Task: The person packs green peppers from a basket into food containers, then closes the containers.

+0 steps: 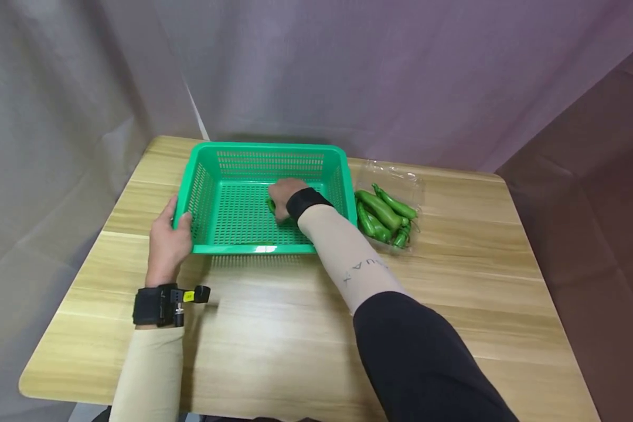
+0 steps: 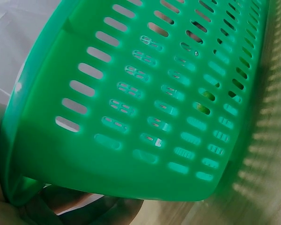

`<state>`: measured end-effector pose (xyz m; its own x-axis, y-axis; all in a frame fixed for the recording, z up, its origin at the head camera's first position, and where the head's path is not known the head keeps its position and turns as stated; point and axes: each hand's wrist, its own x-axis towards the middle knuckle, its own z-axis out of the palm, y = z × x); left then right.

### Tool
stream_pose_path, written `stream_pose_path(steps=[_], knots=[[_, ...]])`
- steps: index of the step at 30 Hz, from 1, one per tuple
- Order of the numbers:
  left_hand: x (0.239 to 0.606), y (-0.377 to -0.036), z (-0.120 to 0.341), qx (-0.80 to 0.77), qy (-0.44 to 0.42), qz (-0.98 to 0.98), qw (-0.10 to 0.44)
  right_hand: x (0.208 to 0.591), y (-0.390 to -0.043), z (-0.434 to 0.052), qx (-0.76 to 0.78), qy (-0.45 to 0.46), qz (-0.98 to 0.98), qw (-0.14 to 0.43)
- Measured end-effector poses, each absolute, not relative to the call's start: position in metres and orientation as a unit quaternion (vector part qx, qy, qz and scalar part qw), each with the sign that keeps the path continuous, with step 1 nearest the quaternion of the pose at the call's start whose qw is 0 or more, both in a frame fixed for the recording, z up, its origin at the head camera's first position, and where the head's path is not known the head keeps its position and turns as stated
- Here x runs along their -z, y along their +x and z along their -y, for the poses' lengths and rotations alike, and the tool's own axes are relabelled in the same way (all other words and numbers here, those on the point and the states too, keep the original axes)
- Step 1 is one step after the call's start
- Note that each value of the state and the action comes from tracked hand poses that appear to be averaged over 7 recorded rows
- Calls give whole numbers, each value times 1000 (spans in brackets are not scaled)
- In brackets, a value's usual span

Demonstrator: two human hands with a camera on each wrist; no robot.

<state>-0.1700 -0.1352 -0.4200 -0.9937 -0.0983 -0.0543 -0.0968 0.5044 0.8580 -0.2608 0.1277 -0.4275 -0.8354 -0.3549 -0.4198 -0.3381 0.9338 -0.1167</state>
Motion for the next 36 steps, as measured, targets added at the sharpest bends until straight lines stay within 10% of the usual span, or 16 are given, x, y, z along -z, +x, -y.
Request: stream_pose_path(steps=[36], knots=[[425,-192,142,492,35,870,-12,328,-247,-250,125,-108,-971,170]])
